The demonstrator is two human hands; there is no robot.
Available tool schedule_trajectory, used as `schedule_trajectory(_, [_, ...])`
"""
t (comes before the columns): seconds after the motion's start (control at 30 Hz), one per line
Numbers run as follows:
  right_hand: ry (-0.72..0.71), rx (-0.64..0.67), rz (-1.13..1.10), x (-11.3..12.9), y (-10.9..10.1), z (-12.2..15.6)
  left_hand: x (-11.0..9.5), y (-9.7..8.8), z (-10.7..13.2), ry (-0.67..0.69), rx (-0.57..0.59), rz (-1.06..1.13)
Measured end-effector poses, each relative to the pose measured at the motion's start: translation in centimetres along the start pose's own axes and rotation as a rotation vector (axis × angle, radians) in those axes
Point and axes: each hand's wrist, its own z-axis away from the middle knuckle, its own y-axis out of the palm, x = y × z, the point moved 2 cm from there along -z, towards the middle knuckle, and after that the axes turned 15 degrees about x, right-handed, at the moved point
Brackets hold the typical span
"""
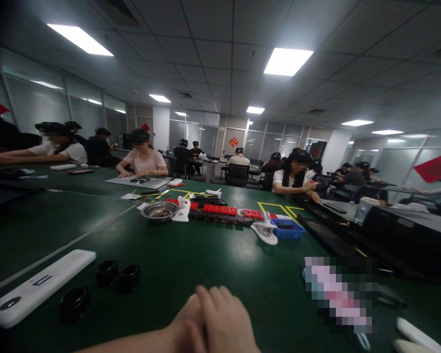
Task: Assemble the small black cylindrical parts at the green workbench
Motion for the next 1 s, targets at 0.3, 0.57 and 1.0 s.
schedule_trajectory(0.3, [0.083,0.137,0.125,-3.7,2.9,2.6,0.2,0.4,0.1,-0.034,-0.104,-0.133])
schedule_trajectory(0.57, [0.206,0.256,-0.082,-4.0,0.9,3.0,0.6,0.5,0.1,-0.036,-0.125,-0.051])
schedule_trajectory(1.0, [0.162,0.312,-0.218,-3.3,-1.3,2.7,0.2,0.4,0.1,-0.045,-0.08,-0.078])
